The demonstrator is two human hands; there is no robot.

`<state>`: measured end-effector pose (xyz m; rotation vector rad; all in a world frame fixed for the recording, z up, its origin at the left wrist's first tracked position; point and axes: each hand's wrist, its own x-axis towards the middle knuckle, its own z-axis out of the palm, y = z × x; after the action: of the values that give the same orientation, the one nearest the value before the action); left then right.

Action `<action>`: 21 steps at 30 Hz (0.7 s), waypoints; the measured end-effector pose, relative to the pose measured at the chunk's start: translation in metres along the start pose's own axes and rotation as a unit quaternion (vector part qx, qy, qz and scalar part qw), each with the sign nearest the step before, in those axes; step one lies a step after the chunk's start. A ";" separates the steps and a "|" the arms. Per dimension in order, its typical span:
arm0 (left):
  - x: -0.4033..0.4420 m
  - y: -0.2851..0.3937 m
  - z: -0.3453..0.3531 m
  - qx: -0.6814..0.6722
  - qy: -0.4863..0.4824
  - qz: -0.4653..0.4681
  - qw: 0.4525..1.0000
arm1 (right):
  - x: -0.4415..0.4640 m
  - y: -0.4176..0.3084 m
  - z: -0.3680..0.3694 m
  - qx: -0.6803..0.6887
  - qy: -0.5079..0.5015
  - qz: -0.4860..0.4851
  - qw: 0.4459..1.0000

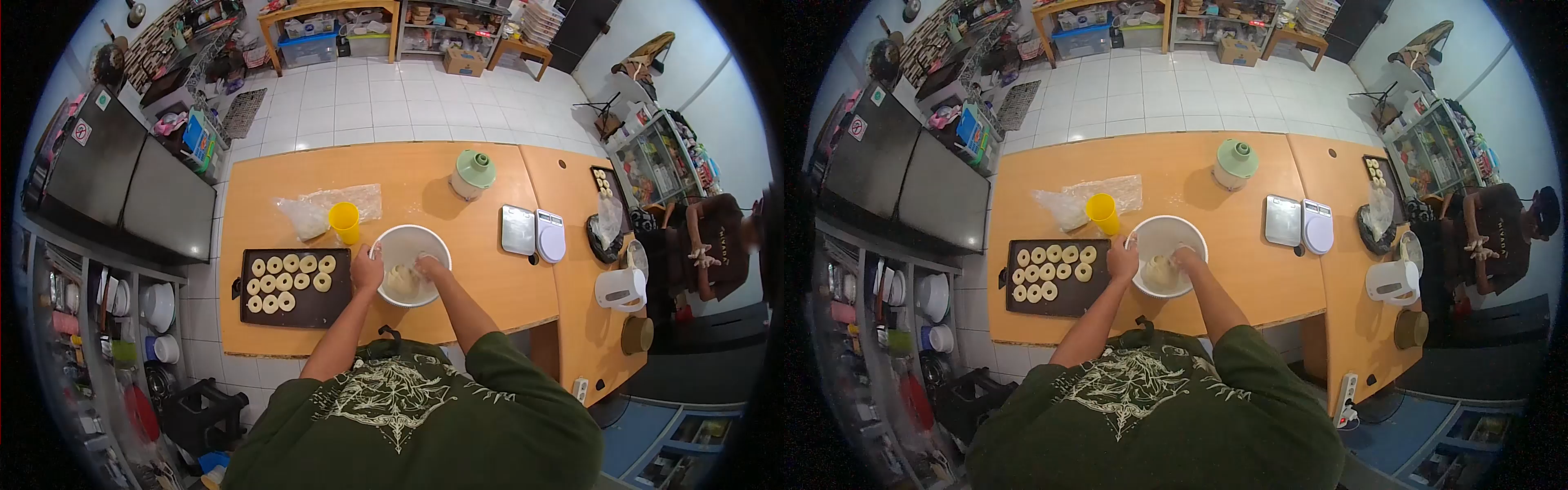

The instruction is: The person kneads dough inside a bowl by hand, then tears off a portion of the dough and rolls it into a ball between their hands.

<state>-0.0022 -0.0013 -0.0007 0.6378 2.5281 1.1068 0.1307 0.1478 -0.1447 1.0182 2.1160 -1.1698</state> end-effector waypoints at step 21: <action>0.000 -0.001 0.000 0.025 0.000 0.000 1.000 | -0.122 -0.100 0.006 -0.281 0.100 -0.138 0.945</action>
<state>-0.0021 -0.0021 -0.0010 0.6521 2.5620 1.0465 0.1219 0.0634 -0.0113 0.6055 2.5987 -0.5180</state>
